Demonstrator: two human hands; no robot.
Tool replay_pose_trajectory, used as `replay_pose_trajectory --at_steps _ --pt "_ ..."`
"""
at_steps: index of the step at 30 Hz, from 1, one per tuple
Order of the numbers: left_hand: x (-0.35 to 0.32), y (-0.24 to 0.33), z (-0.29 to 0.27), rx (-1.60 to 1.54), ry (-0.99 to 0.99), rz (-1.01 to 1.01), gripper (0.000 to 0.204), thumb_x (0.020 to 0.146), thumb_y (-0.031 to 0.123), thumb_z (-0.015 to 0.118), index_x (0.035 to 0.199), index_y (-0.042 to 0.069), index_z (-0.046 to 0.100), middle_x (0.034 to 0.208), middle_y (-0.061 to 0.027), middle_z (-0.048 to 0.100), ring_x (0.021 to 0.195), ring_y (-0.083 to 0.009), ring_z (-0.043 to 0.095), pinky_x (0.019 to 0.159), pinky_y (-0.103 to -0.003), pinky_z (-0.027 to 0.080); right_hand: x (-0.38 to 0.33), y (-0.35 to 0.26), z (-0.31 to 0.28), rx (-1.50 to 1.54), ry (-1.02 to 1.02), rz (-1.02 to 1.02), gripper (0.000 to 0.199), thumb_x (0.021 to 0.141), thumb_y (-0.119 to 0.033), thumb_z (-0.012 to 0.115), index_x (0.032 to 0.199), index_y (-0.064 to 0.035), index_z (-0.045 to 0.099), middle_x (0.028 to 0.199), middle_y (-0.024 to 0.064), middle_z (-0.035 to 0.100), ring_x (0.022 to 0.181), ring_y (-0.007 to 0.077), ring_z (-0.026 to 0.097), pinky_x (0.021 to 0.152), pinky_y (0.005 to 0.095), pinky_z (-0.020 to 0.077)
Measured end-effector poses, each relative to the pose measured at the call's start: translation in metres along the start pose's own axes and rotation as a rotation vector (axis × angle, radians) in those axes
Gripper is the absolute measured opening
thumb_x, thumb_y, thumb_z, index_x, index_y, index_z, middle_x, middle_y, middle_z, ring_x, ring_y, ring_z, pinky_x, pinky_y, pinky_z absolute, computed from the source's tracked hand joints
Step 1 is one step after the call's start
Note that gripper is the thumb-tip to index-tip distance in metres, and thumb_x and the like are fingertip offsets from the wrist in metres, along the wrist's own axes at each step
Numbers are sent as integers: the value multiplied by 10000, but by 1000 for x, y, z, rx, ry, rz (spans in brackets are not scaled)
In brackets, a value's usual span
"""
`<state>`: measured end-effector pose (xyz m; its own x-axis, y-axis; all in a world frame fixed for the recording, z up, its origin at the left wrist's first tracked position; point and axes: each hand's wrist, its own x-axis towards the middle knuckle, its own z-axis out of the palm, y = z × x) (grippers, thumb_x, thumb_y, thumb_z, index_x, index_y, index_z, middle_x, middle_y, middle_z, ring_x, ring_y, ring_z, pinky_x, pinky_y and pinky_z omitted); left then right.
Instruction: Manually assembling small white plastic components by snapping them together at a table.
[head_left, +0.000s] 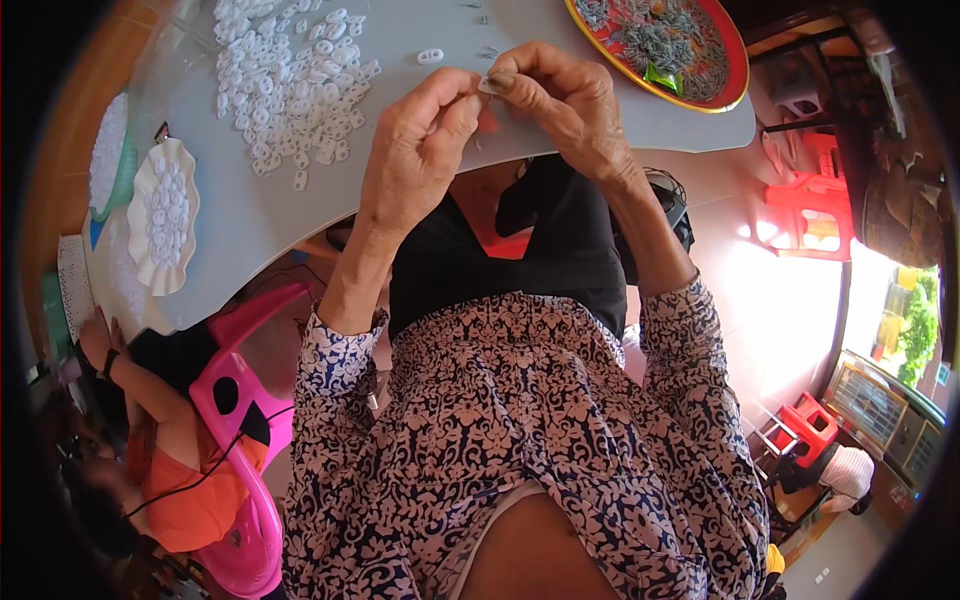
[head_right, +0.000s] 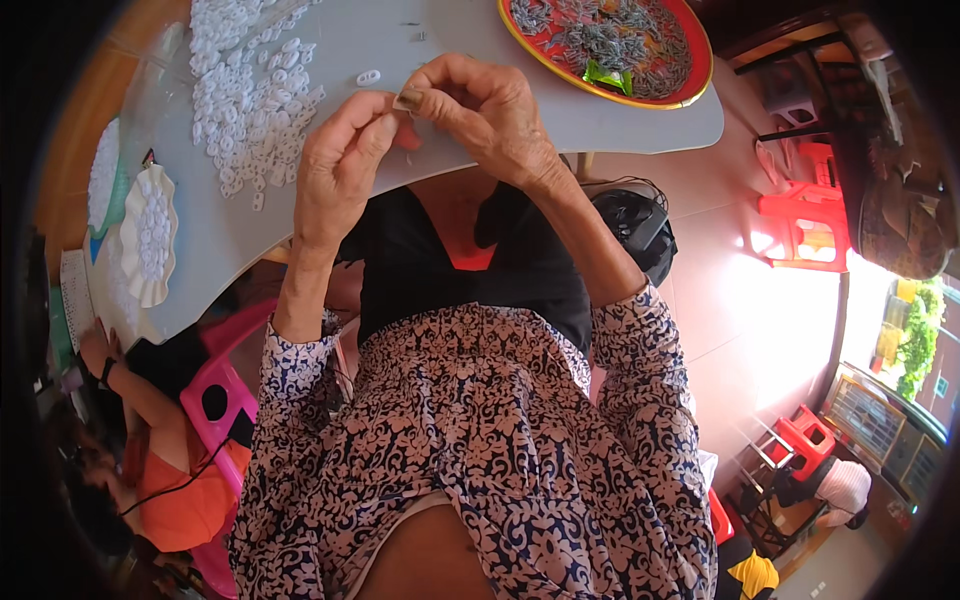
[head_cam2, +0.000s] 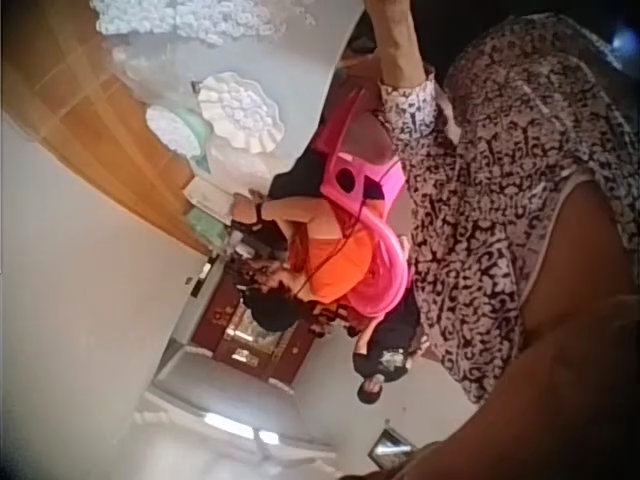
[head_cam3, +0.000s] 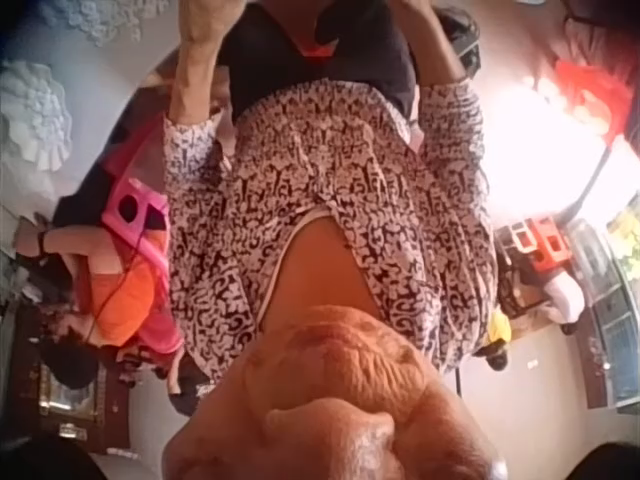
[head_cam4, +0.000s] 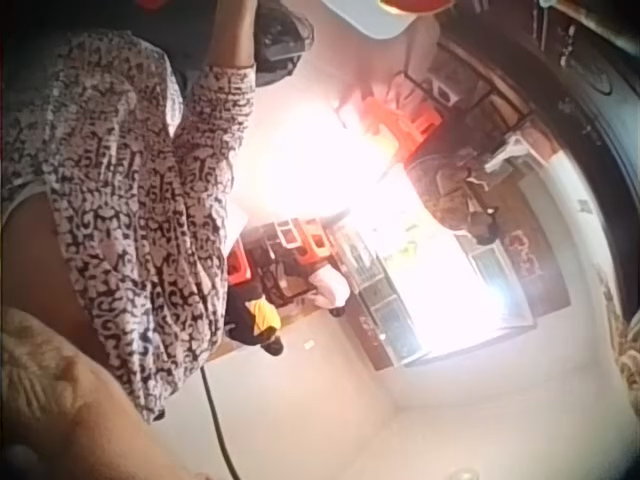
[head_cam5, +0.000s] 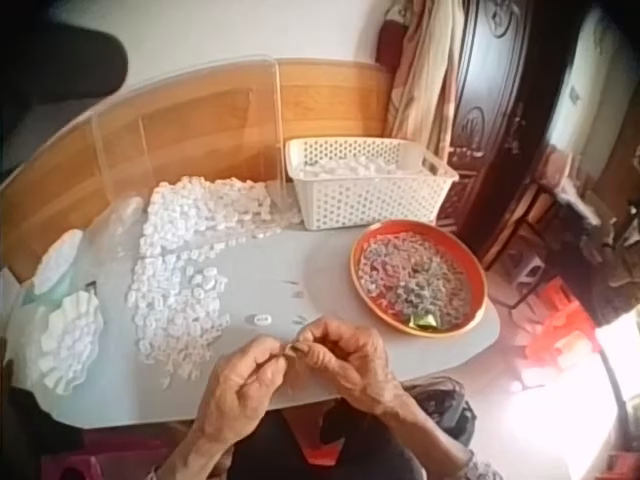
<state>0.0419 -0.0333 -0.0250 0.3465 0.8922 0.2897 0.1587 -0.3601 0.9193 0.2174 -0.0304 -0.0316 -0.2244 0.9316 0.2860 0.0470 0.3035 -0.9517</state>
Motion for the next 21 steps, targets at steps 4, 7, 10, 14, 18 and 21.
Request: replay_pose_trajectory --at_steps 4,7,10,14,18,21 --pt "21 -5 -17 432 165 180 139 839 41 523 968 7 564 759 -143 587 749 -321 556 674 -367 462 -1 -7 3 187 93 131 173 908 -151 581 940 18 593 774 39 632 637 56 557 612 205 479" --pt "35 -15 -24 890 186 327 176 841 29 522 1000 48 595 809 -140 557 805 -304 526 741 -376 439 -2 -5 1 209 84 158 176 906 -150 583 953 20 586 764 30 624 621 50 544 603 202 477" --pt "38 -21 -19 890 82 244 140 758 3 592 896 2 568 854 -150 518 872 -344 484 793 -428 409 -2 0 2 143 85 92 167 903 -141 585 945 19 600 759 21 621 610 48 531 594 200 472" --pt "40 -31 -23 872 52 235 108 742 -4 611 807 -6 525 853 -150 491 882 -348 476 772 -431 409 0 -1 6 59 78 61 167 894 -146 603 927 17 620 741 12 608 607 47 523 590 195 464" --pt "38 -26 -17 735 53 267 111 761 26 625 817 -8 536 804 -137 531 819 -287 524 729 -369 436 0 6 3 28 96 -12 179 885 -159 621 922 14 641 721 -8 592 606 42 506 573 188 445" --pt "30 -12 -13 270 67 -89 134 806 83 630 885 -5 567 752 -86 596 718 -189 558 675 -294 448 -1 8 3 112 118 0 175 888 -148 615 941 15 650 720 -17 589 615 39 498 567 188 437"
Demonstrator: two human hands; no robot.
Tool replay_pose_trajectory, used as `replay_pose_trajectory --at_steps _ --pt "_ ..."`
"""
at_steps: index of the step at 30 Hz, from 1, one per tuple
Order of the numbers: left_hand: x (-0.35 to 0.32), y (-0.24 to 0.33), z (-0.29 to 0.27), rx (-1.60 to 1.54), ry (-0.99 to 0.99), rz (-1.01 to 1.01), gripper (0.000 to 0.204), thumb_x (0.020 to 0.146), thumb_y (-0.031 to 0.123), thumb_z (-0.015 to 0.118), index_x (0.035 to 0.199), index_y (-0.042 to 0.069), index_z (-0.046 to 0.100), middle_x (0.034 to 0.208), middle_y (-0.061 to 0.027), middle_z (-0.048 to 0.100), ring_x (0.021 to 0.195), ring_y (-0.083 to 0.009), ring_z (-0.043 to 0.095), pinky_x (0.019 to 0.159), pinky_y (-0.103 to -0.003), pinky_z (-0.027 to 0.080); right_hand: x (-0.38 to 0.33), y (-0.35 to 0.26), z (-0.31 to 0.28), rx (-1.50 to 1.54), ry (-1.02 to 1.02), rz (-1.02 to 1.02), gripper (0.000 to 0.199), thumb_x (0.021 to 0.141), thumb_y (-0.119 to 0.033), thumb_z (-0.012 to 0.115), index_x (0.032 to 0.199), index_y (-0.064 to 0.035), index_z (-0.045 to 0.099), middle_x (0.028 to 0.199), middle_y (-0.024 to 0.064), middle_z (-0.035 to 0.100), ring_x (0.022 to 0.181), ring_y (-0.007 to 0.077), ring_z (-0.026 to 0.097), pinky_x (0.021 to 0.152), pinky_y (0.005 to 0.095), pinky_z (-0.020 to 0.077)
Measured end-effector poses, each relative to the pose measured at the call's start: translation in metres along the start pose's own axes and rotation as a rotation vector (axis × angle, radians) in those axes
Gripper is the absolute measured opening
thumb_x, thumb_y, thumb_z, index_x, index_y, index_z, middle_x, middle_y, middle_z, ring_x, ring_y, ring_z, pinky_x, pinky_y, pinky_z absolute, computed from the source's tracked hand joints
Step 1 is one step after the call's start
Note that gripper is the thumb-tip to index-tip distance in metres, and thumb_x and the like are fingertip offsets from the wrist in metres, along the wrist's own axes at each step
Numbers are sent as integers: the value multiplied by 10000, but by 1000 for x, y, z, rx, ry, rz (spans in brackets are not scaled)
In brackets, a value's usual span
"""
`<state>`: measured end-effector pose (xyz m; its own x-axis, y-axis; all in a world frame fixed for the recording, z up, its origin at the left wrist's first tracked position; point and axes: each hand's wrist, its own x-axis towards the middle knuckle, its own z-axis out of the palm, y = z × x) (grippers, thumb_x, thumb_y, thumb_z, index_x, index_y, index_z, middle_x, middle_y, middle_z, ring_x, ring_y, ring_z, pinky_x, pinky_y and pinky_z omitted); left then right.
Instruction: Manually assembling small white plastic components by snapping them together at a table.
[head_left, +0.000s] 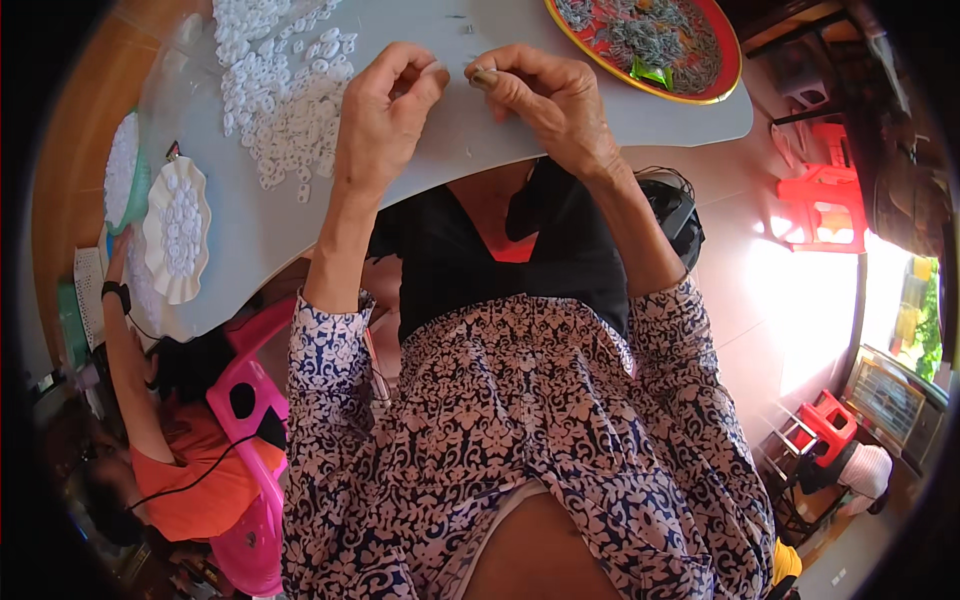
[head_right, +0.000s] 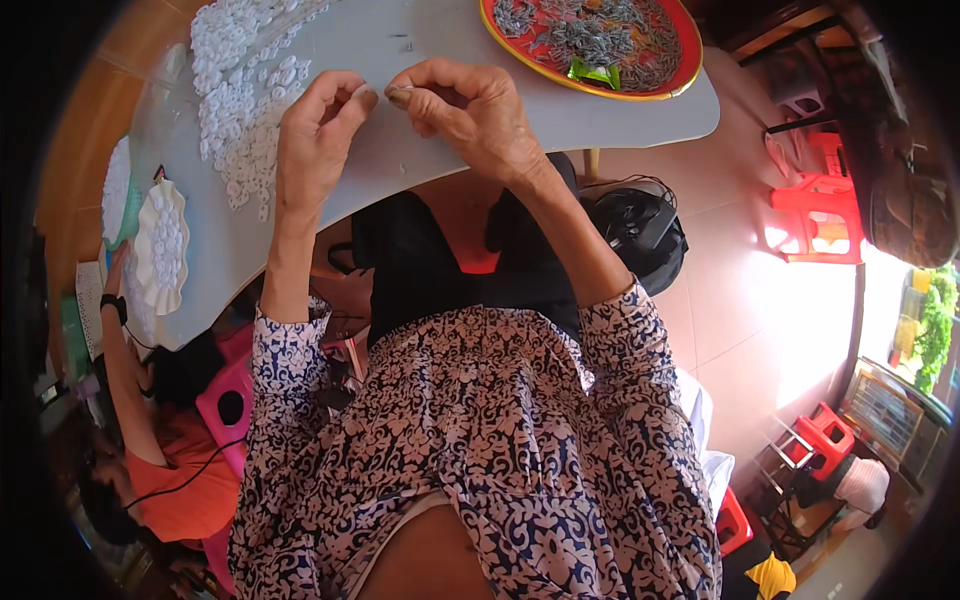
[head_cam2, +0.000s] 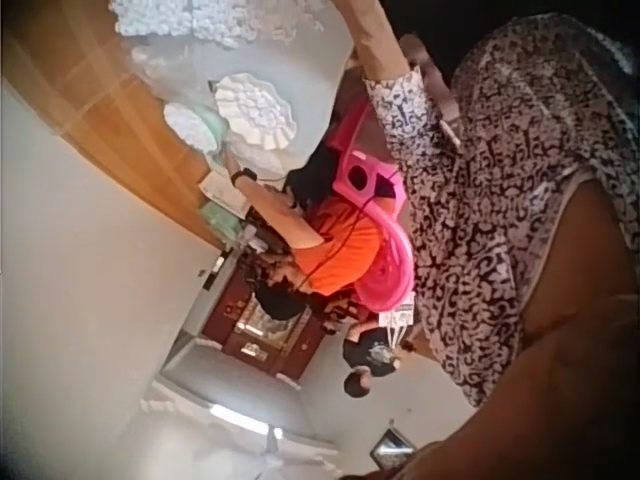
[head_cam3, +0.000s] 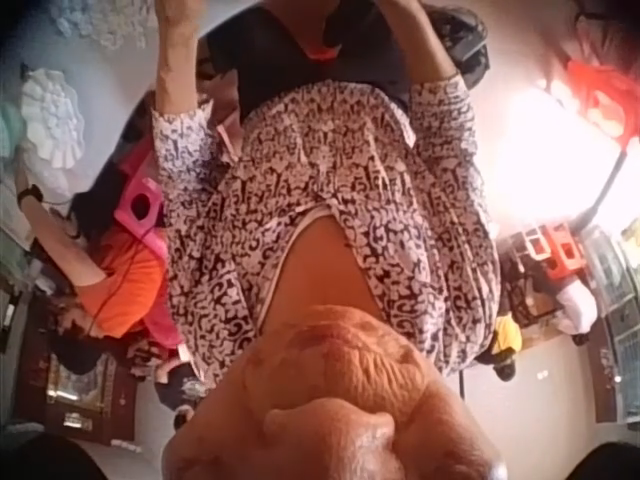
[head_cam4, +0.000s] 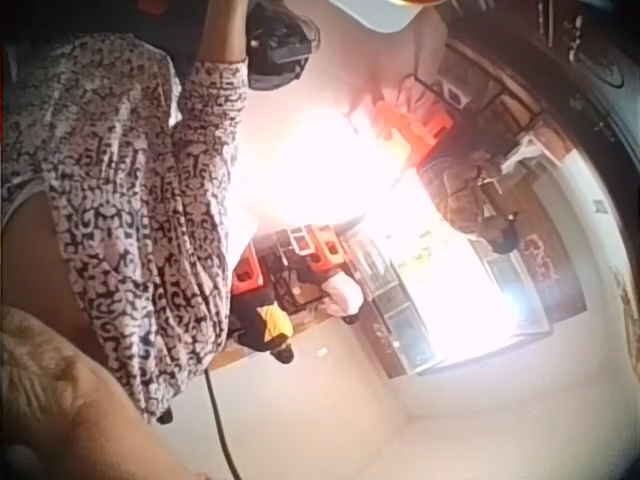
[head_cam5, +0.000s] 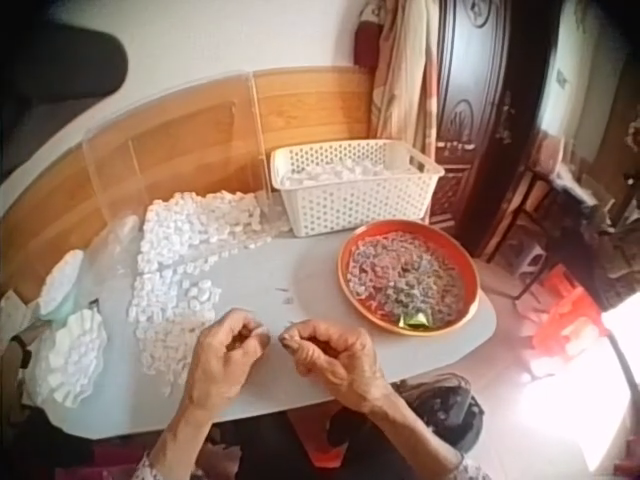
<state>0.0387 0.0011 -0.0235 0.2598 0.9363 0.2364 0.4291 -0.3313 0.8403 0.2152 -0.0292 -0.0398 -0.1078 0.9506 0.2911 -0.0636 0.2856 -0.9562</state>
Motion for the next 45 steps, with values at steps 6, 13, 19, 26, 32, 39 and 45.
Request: replay_pose_trajectory --at_steps 6,13,19,26,32,39,45 --pt "-6 0 7 -594 -102 -127 212 903 163 558 1017 -11 602 788 -40 642 699 -114 564 661 -236 441 2 -2 1 14 56 31 156 890 -104 603 978 11 661 736 -11 603 635 40 504 582 194 444" --pt "-2 3 2 -875 -165 -297 219 915 191 541 962 -12 610 725 -63 593 738 -132 566 697 -256 440 1 -3 4 86 90 -18 175 863 -61 623 1028 -3 635 792 11 623 687 54 539 635 198 468" --pt "0 10 1 -806 -184 -272 223 915 212 546 920 2 620 643 -24 543 714 -121 551 679 -248 431 1 -4 5 81 40 -3 239 857 -17 604 1091 6 562 822 23 616 718 61 557 672 207 481" --pt "5 11 -3 -560 -210 -138 246 914 244 539 854 20 622 621 -5 534 670 -82 512 652 -220 401 0 -6 4 58 31 19 248 856 -9 595 1099 11 552 824 30 616 713 58 561 674 207 483" --pt "8 12 -4 -234 -259 -23 273 918 262 518 857 11 609 628 -12 562 638 -73 507 624 -218 389 -1 -5 4 22 45 3 250 861 -26 603 1104 11 558 833 38 627 721 61 572 674 204 488" --pt "2 13 4 -393 -144 -76 313 929 308 487 858 21 591 624 -10 571 596 -71 487 571 -229 385 -1 -9 4 14 63 -28 242 864 -39 611 1097 15 574 872 62 650 727 70 583 685 214 497" --pt "-7 13 11 -275 -105 -3 320 960 307 444 858 30 566 586 3 519 564 -75 442 527 -236 355 -1 -10 6 48 48 -31 243 862 -29 608 1097 23 567 864 69 652 731 81 590 693 222 501"
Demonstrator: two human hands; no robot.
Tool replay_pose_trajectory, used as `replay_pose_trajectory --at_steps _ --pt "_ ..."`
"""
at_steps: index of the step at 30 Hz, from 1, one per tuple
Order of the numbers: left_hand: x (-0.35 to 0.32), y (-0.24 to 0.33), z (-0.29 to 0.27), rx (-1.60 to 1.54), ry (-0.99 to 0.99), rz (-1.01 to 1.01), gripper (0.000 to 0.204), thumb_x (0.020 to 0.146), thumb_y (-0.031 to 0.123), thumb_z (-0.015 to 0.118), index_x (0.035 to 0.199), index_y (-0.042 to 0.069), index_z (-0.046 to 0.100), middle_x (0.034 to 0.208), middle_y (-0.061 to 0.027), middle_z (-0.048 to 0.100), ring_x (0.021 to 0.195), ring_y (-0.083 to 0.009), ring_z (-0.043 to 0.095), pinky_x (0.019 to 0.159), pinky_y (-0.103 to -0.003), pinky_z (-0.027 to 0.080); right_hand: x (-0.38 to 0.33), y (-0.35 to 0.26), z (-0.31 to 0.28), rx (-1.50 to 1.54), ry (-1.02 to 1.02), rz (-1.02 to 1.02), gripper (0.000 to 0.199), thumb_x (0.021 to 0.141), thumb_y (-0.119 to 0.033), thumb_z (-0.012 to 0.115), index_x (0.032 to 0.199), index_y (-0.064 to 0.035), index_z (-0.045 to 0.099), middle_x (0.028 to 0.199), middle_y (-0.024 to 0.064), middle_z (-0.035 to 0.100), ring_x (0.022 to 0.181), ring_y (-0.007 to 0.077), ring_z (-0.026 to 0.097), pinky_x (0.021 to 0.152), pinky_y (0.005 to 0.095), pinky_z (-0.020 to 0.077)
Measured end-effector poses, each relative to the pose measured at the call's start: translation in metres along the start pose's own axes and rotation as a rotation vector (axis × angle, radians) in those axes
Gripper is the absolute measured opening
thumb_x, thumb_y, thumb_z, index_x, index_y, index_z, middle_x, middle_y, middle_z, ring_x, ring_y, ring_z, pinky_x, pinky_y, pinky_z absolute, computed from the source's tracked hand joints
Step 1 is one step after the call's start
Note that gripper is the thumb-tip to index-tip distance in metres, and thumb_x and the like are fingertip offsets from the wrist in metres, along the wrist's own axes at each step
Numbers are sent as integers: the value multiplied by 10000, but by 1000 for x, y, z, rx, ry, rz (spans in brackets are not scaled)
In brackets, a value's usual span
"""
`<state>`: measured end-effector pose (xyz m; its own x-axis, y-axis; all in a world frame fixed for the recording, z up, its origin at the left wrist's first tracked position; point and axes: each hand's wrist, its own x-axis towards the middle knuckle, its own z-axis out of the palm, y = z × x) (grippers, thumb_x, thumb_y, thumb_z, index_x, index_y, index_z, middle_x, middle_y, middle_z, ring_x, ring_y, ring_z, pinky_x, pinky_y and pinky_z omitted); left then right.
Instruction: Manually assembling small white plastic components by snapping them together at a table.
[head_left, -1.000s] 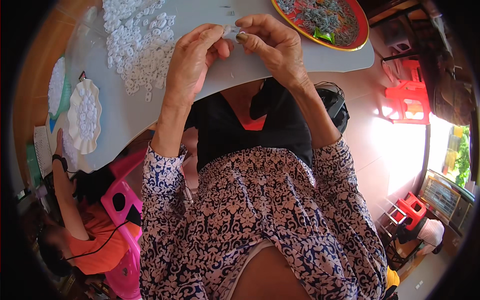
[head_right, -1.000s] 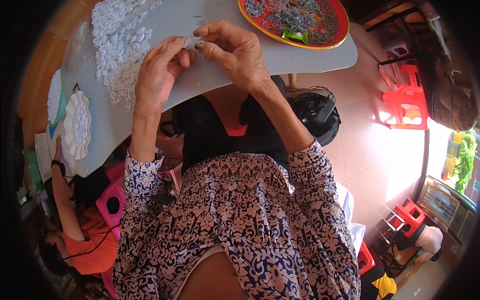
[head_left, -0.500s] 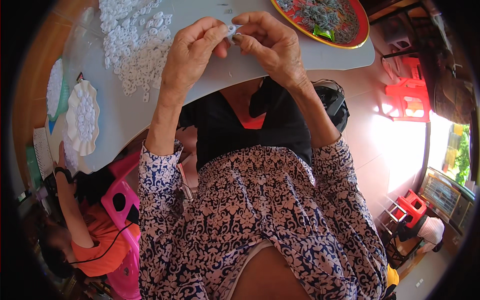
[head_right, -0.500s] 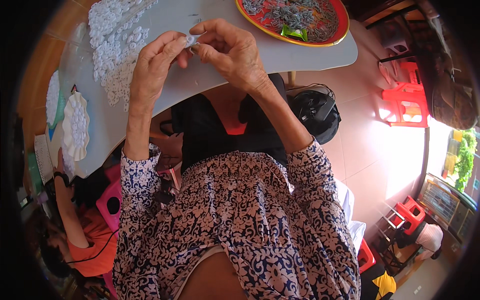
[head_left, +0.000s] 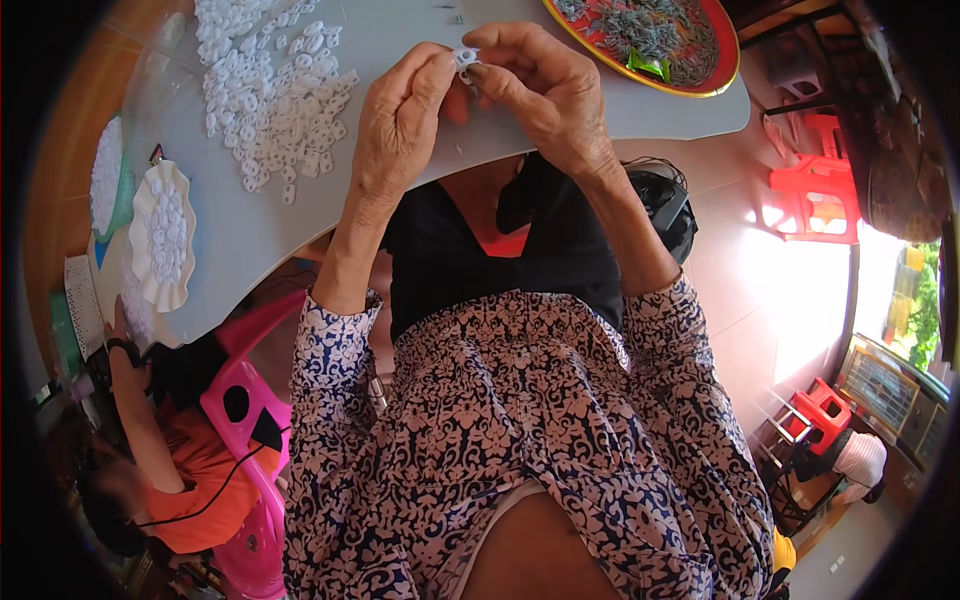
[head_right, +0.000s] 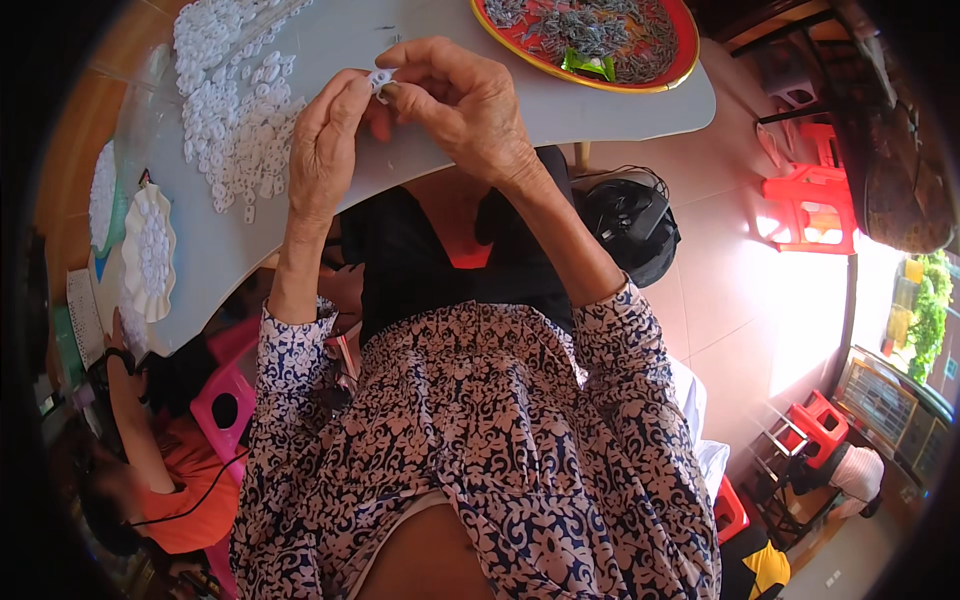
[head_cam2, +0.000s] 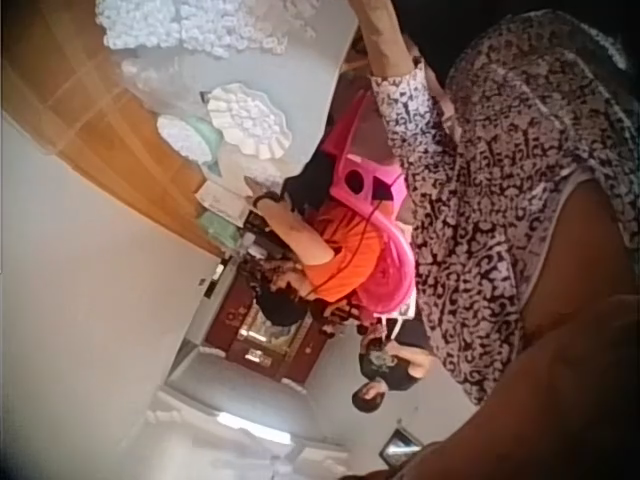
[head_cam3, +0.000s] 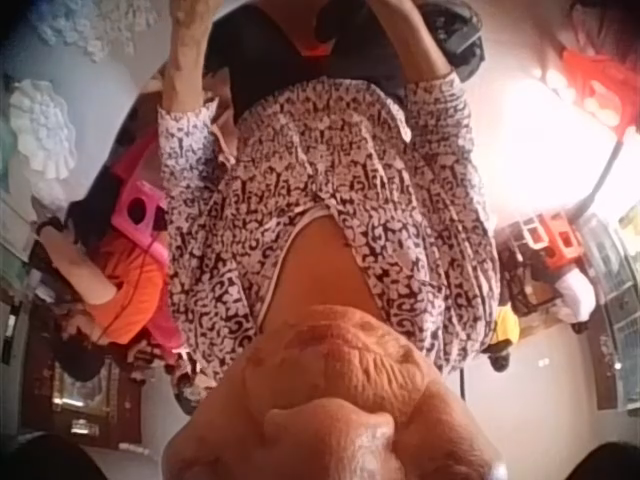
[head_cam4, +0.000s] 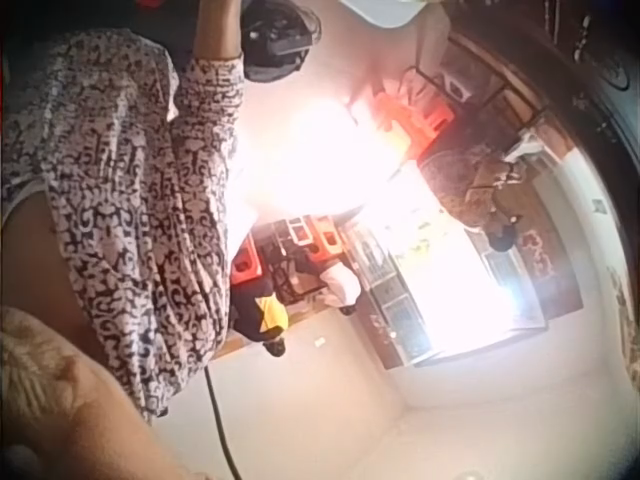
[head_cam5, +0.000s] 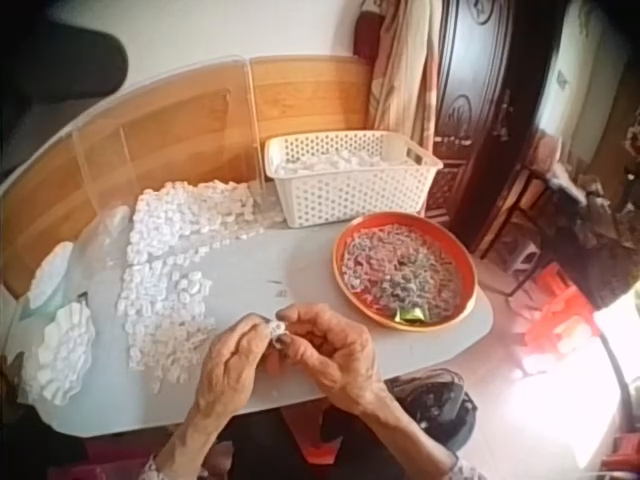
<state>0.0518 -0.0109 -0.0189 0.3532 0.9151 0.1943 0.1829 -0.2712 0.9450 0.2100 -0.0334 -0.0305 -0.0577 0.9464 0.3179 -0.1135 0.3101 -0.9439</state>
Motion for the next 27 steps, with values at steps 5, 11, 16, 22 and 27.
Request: replay_pose_trajectory --at_steps 5,11,16,22,27 --pt "1 1 4 49 60 59 310 967 292 440 849 27 552 567 6 488 543 -73 419 507 -250 350 -1 2 -2 -7 -15 27 265 861 -26 607 1113 27 545 855 74 648 765 96 610 713 230 508" --pt "2 -4 3 -12 55 35 316 959 300 452 854 19 552 600 2 474 562 -73 444 519 -250 369 -3 7 1 17 -35 26 340 826 -10 637 1148 12 527 841 73 630 792 124 642 745 246 519" --pt "2 -3 0 -47 -6 -15 323 949 314 456 868 17 554 636 -12 493 581 -79 461 533 -244 388 -2 10 -2 -165 -70 -14 371 787 -72 708 1117 2 555 836 67 623 771 118 644 708 237 527" --pt "3 -4 -2 -16 -29 -33 335 935 327 453 879 10 548 652 -37 523 580 -104 481 547 -262 404 -3 15 -1 -132 -61 -41 349 791 -98 709 1092 6 563 825 71 625 769 127 653 702 238 532" --pt "2 -3 -3 38 -31 -38 347 925 345 448 879 17 550 645 -58 528 572 -129 495 548 -279 404 -3 12 0 -124 -71 -39 324 801 -77 695 1080 17 561 827 74 629 797 134 663 704 236 532"
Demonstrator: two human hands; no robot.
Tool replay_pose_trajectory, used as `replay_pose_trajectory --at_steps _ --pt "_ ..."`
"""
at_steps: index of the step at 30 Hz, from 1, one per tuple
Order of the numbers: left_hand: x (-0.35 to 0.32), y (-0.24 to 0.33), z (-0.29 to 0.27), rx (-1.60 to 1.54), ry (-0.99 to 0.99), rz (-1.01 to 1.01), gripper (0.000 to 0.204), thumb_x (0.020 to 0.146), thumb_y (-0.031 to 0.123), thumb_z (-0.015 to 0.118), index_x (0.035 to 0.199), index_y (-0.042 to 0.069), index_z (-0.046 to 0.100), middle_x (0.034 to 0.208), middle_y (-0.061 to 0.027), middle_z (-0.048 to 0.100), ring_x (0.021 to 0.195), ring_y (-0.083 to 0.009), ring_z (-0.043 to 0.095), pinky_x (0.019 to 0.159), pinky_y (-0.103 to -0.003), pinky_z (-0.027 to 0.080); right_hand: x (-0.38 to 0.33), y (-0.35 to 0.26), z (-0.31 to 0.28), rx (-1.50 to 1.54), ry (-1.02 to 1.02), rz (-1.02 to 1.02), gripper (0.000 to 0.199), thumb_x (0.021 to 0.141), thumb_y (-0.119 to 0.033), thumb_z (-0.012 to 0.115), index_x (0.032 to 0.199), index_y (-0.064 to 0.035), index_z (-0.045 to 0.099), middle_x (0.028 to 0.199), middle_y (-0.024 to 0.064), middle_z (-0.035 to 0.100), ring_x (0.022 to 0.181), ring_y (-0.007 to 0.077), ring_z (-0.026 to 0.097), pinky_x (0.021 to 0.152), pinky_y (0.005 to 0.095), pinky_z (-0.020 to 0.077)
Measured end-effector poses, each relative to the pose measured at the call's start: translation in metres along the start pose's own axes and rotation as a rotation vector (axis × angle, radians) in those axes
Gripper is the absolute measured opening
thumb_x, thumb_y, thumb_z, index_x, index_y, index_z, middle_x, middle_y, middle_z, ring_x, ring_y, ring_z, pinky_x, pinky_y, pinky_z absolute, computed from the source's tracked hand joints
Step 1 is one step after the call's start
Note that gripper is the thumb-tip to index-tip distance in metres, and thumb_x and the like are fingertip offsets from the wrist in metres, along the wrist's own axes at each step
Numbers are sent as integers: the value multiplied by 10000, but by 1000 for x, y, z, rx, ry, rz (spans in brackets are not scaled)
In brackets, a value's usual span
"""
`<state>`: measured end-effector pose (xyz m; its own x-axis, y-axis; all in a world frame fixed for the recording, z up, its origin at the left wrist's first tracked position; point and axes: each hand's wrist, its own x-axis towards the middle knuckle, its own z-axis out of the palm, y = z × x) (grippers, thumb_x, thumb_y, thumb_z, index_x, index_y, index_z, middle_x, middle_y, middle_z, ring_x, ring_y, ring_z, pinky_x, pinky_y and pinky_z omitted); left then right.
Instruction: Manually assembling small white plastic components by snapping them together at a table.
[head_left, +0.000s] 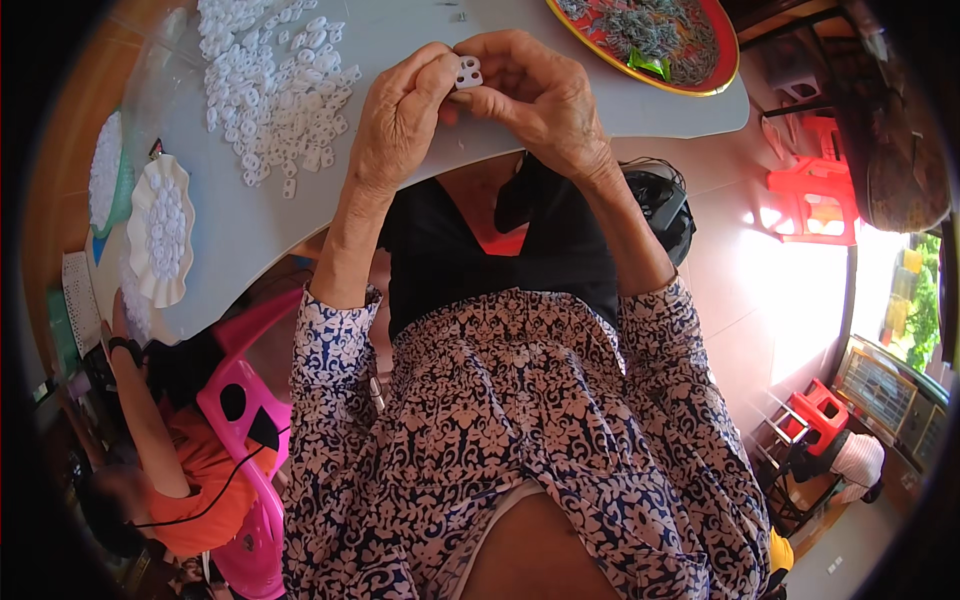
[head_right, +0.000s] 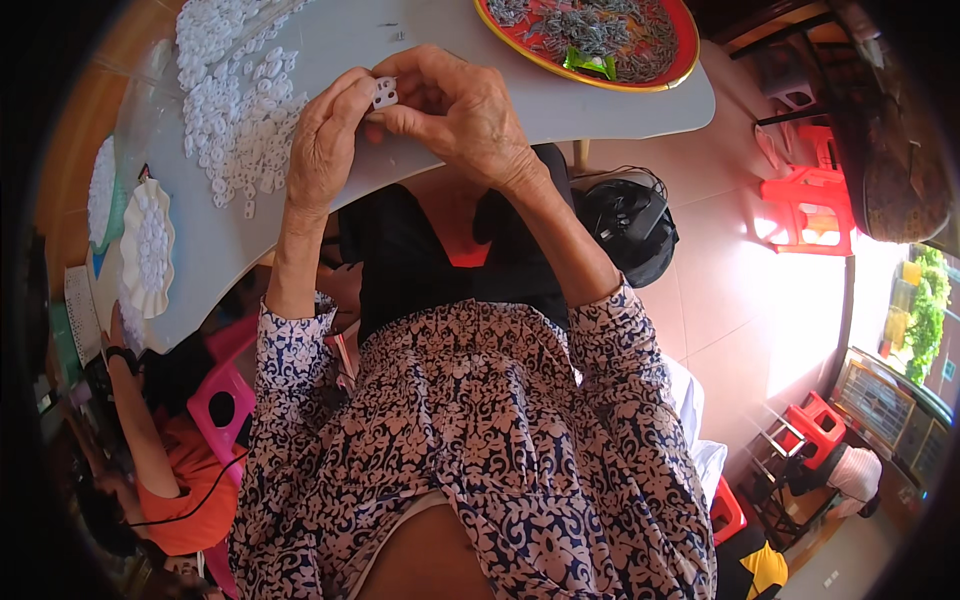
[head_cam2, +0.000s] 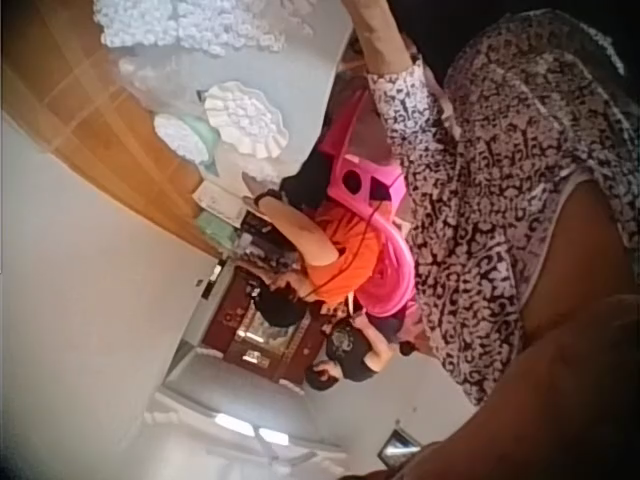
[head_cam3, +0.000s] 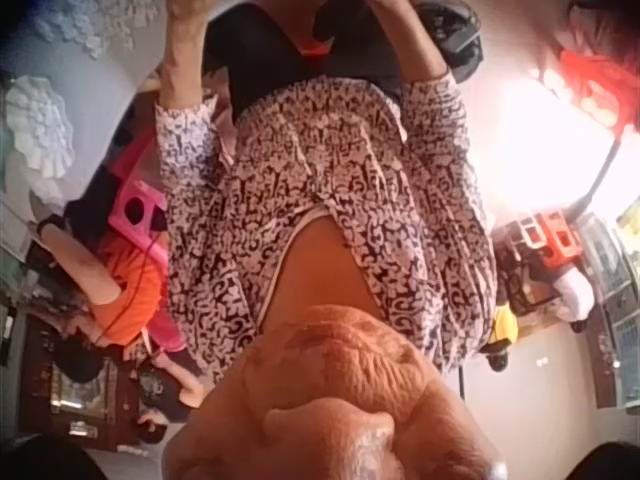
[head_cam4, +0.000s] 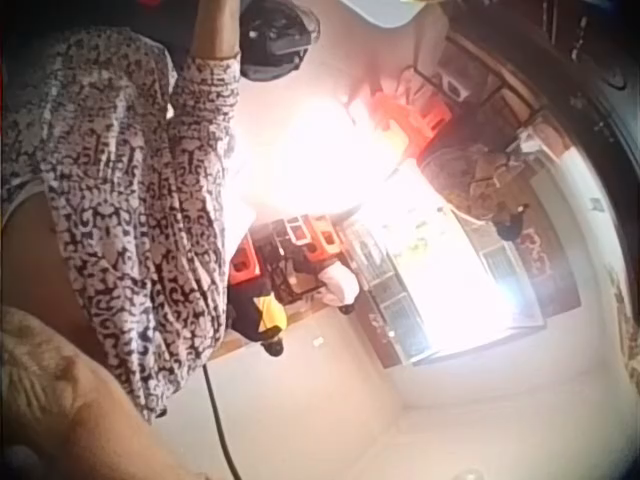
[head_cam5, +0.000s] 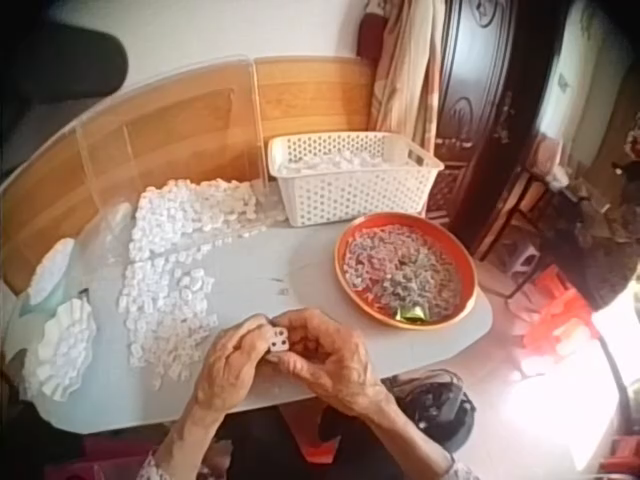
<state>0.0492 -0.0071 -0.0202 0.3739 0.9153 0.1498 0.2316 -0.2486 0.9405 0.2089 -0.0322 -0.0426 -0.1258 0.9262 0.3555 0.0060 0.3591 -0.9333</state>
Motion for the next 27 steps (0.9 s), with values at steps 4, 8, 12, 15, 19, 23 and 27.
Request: replay_pose_trajectory --at_steps 4,8,12,15,19,23,27 --pt "2 -4 -1 26 -10 24 347 922 344 435 867 22 552 640 -58 530 569 -132 493 548 -287 399 -1 -3 0 -23 4 21 300 813 -51 675 1081 18 560 818 73 632 800 134 666 701 229 530" --pt "2 -2 -1 -10 -48 55 354 919 345 422 863 21 553 639 -57 534 576 -136 494 557 -297 399 -1 -3 -1 -40 5 1 265 819 -43 665 1058 16 568 808 70 636 779 139 669 692 228 530" --pt "2 -1 0 31 -56 31 359 922 346 417 866 20 555 629 -59 526 578 -141 485 556 -302 392 0 -7 1 -120 30 -34 221 805 -39 668 995 18 571 789 73 638 725 138 663 656 234 524" --pt "2 -4 2 16 -34 70 361 925 351 414 867 23 555 614 -62 511 573 -148 469 551 -307 384 0 -7 1 -261 50 -80 198 791 -40 670 949 16 565 771 82 636 675 136 651 616 243 512" --pt "2 -6 2 66 -37 71 363 932 355 408 866 27 550 602 -68 498 570 -155 455 554 -311 387 0 -10 1 -287 47 -105 167 784 -38 662 904 4 554 740 89 639 619 135 628 571 251 489" --pt "2 -8 3 73 -30 75 354 939 343 401 868 27 543 592 -75 481 564 -163 448 557 -316 390 -1 -10 2 -349 44 -116 154 791 -26 650 905 3 550 717 86 642 622 136 627 575 246 487" --pt "-1 -2 3 21 -42 18 344 921 324 387 795 20 486 618 -50 432 613 -139 396 595 -286 349 -1 -14 3 -332 41 -124 147 800 -31 650 899 8 549 689 82 653 610 140 636 558 253 489"
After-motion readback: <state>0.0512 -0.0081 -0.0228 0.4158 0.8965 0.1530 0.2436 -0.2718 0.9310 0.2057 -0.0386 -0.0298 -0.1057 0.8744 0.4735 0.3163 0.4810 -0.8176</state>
